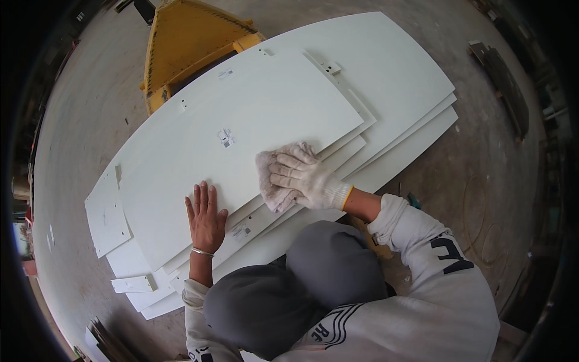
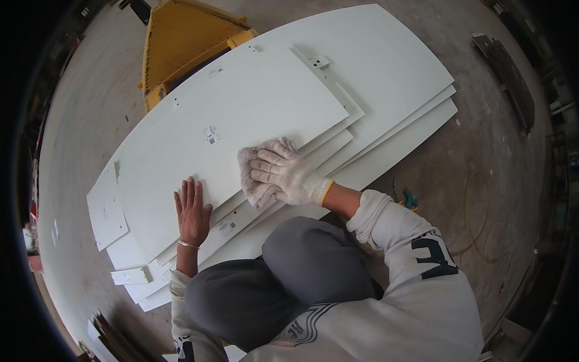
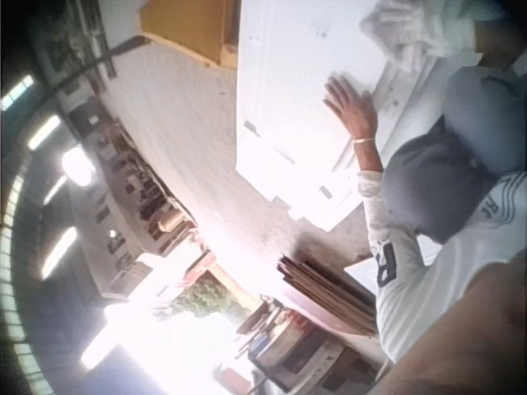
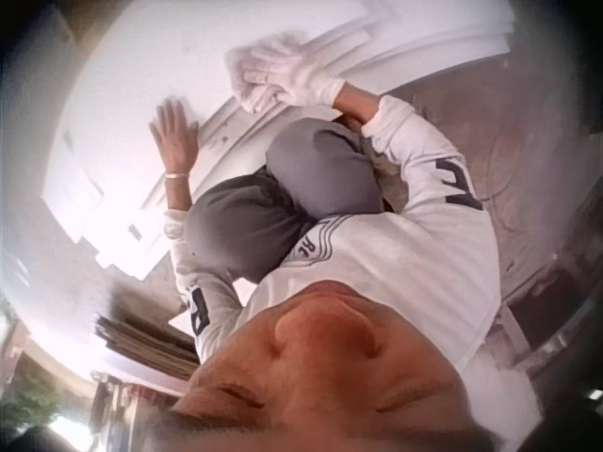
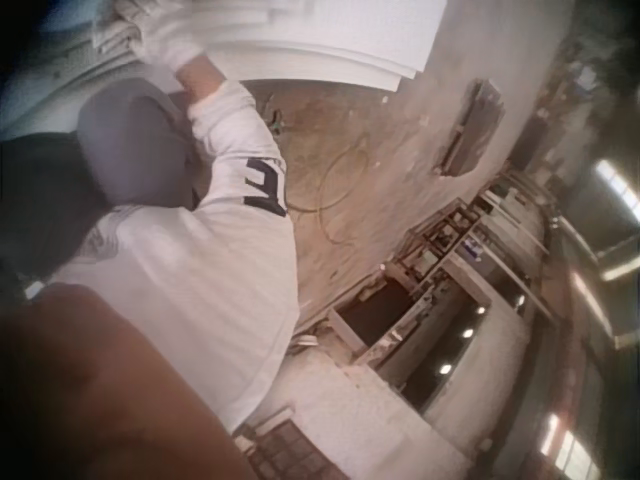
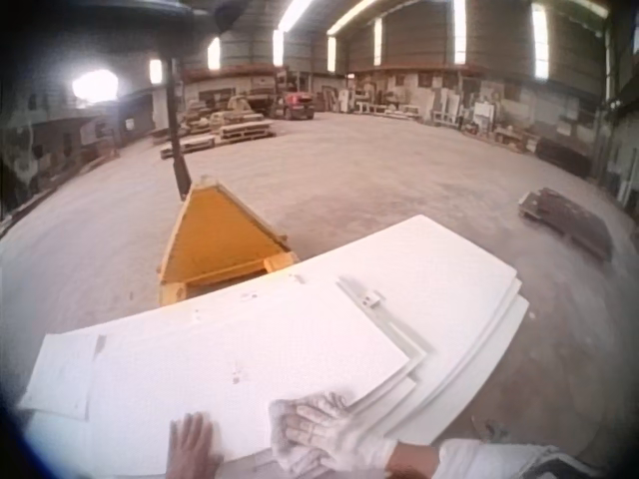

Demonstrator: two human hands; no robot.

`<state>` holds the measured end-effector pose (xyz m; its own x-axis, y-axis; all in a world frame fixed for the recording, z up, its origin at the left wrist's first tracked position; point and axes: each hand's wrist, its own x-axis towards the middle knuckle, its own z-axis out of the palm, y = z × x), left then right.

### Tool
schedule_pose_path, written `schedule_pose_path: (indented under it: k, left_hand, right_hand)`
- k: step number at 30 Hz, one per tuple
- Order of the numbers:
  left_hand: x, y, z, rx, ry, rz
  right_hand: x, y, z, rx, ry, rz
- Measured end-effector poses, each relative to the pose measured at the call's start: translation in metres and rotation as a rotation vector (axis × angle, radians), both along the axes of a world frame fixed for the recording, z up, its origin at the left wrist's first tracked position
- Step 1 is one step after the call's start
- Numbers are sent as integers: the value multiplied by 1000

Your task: The person is cleaning white panels using a cloth and a scraper. They wipe the surface of each panel, scrape off residue, and stack the cleaned panels.

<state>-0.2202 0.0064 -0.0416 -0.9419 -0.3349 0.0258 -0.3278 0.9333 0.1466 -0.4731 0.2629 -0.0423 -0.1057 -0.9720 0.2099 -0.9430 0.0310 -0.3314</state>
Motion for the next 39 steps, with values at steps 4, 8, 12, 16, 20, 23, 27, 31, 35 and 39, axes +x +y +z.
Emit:
schedule_pose_path:
  k: [4,8,12,16,20,23,27,31,35,39]
  left_hand:
    - [4,6,7,-44,14,-70]
    - [1,7,10,-24,28,-74]
    - [5,6,10,-1,11,-58]
    - [36,8,8,82,-38,55]
    - [79,3,-11,-55,52,238]
    - [70,13,-11,-98,21,331]
    - [72,10,-8,-133,10,314]
    - [75,2,-8,-148,1,325]
    - [70,0,-9,-184,-41,343]
    - [48,8,-12,-246,-105,459]
  right_hand:
    - [-109,87,-11,-36,106,-586]
    - [-89,66,-21,64,205,-757]
    - [6,6,8,-34,26,-218]
    - [-30,27,4,9,68,-182]
    - [-127,102,-23,10,139,-611]
    - [-134,99,-26,75,58,-650]
    - [-119,91,-24,140,162,-604]
    - [-72,56,-9,97,137,-451]
    - [-51,36,2,71,111,-348]
    - [-54,34,4,59,114,-343]
